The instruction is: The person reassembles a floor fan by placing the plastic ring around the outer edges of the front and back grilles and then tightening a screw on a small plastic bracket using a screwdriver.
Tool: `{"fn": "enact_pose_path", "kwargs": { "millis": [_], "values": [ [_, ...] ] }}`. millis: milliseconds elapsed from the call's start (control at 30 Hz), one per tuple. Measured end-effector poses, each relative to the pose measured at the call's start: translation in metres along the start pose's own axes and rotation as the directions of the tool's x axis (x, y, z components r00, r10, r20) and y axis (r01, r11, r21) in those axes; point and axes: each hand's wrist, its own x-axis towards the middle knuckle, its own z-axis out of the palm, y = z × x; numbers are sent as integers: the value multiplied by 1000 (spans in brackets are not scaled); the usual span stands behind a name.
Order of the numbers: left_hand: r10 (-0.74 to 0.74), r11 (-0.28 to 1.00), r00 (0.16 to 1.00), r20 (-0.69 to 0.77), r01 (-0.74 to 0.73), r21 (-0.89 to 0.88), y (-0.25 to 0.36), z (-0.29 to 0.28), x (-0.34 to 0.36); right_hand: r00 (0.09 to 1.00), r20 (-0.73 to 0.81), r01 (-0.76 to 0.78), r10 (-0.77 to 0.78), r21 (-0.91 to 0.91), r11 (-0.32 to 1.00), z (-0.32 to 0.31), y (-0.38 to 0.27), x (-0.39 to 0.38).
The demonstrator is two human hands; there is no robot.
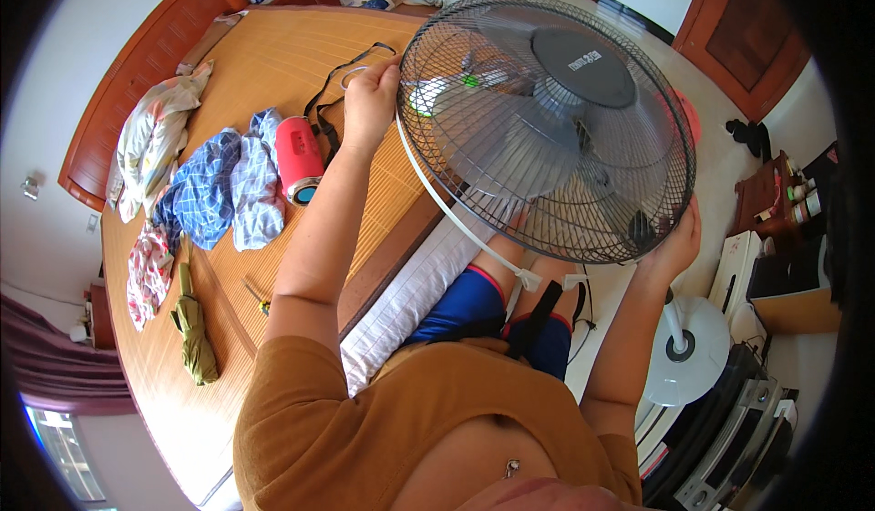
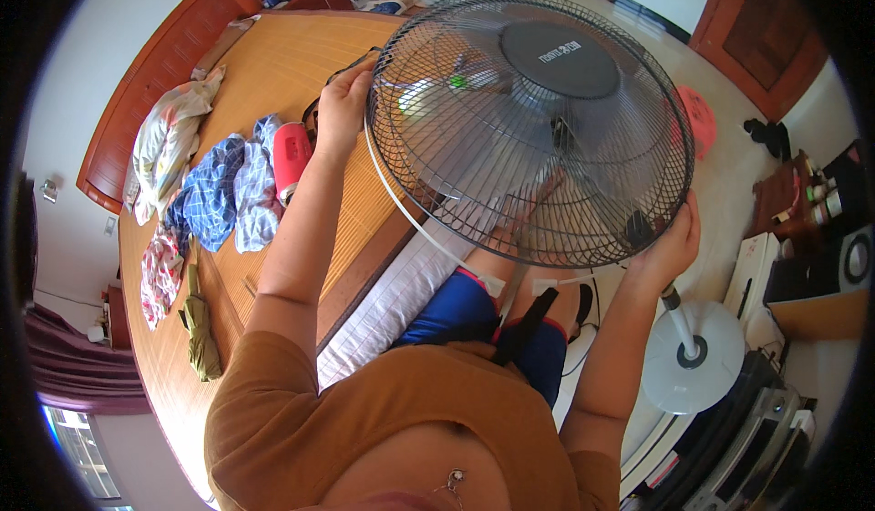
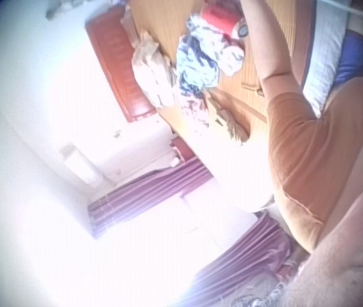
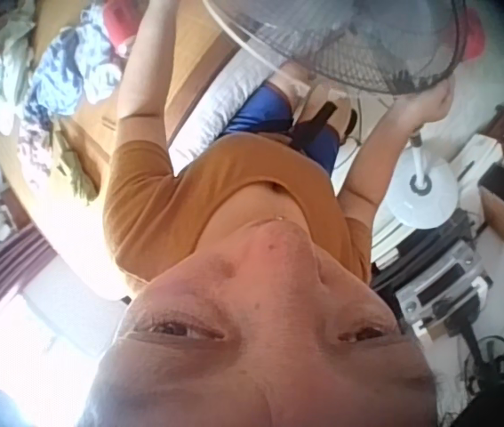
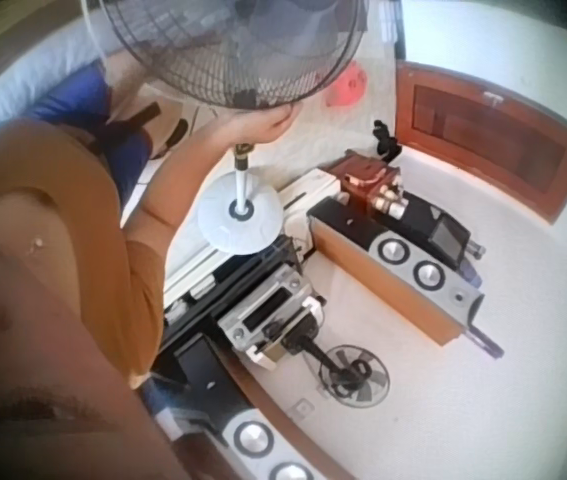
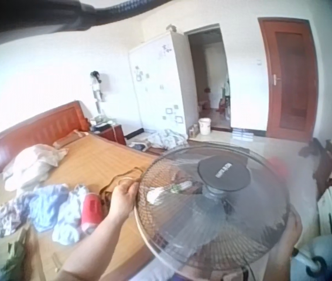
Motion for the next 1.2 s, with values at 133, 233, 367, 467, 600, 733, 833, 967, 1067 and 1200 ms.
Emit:
{"fn": "enact_pose_path", "kwargs": {
  "millis": [133, 233, 367, 467, 600, 733, 833, 967, 1067, 1200],
  "values": [
    [-6, 1000, 1000, -19, 6, 2, 7, 4, -3, 999, -15, -30, 30, 30, 999, 4, -1, -1],
    [80, 997, 994, -70, -80, 7, 6, 6, -3, 999, -28, -40, 41, 52, 998, 6, -1, 1],
    [-3, 998, 997, -77, -2, -66, 14, 13, -10, 989, -147, -32, 24, -49, 998, 9, -3, -7],
    [-12, 966, 998, -60, -4, -258, -2, 12, -4, 995, -99, -18, 22, 40, 999, 9, 2, -4],
    [-61, 945, 996, -61, 38, -325, 4, 17, -9, 998, -55, 14, -3, 184, 983, 7, 6, -6],
    [-115, 902, 989, -92, 66, -426, 6, 21, -11, 997, -78, 41, -25, 204, 978, 7, 10, -6],
    [-131, 876, 986, -99, 68, -477, 5, 22, -11, 996, -90, 39, -23, 183, 982, 9, 9, -6],
    [-87, 936, 982, -166, 23, -351, -3, 21, -8, 996, -75, 53, -39, 187, 981, 9, 8, -7],
    [-19, 965, 971, -238, -45, -259, -5, 22, -8, 996, -81, 37, -22, 184, 982, 13, 5, -10],
    [-46, 919, 958, -282, -70, -387, 6, 28, -18, 994, -95, 69, -57, 135, 988, 14, 3, -11]
  ]
}}
